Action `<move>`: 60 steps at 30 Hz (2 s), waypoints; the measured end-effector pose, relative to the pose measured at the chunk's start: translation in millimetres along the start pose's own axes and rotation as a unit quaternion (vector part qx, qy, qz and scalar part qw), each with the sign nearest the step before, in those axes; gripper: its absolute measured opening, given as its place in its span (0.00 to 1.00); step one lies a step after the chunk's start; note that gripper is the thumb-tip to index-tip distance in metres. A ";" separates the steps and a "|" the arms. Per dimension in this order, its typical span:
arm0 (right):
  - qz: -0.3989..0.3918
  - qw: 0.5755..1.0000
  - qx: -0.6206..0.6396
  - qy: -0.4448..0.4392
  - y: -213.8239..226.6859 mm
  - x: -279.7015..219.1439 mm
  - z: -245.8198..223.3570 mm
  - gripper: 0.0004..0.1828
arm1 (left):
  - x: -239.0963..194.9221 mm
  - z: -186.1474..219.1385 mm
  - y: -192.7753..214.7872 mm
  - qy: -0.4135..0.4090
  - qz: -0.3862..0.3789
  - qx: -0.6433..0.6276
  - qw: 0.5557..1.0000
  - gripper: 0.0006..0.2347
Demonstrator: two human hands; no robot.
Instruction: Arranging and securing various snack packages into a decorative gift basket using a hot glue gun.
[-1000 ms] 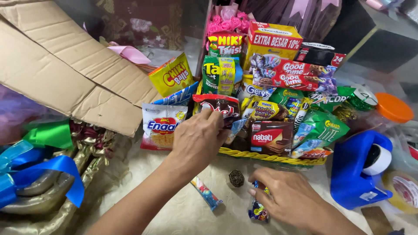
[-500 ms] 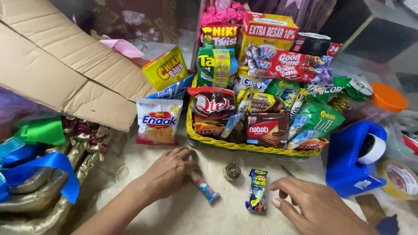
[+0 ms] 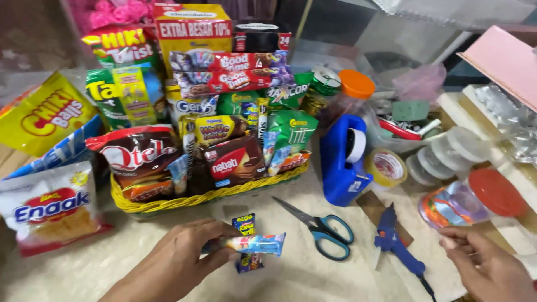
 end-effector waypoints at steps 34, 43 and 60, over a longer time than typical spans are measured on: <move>-0.112 0.982 0.117 -0.097 -79.8 76.7 48.3 0.25 | 49.7 21.6 -17.9 0.013 -0.065 -0.095 0.993 0.12; 0.014 0.983 0.178 -0.047 -45.4 -27.2 -19.7 0.18 | 51.5 20.0 -15.0 0.022 -0.063 -0.092 0.993 0.10; -0.191 0.946 0.256 -0.061 -81.2 72.3 102.7 0.22 | 168.3 70.6 -129.6 -0.100 -0.110 0.172 0.974 0.31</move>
Point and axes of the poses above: each hand's wrist, its own x-axis towards the middle knuckle, its own y-axis out of the back of the hand, z = x × y, the point moved 3 cm from there along x, towards the middle knuckle, and after that the axes turned 8 degrees about -y, right-handed, at the moved point
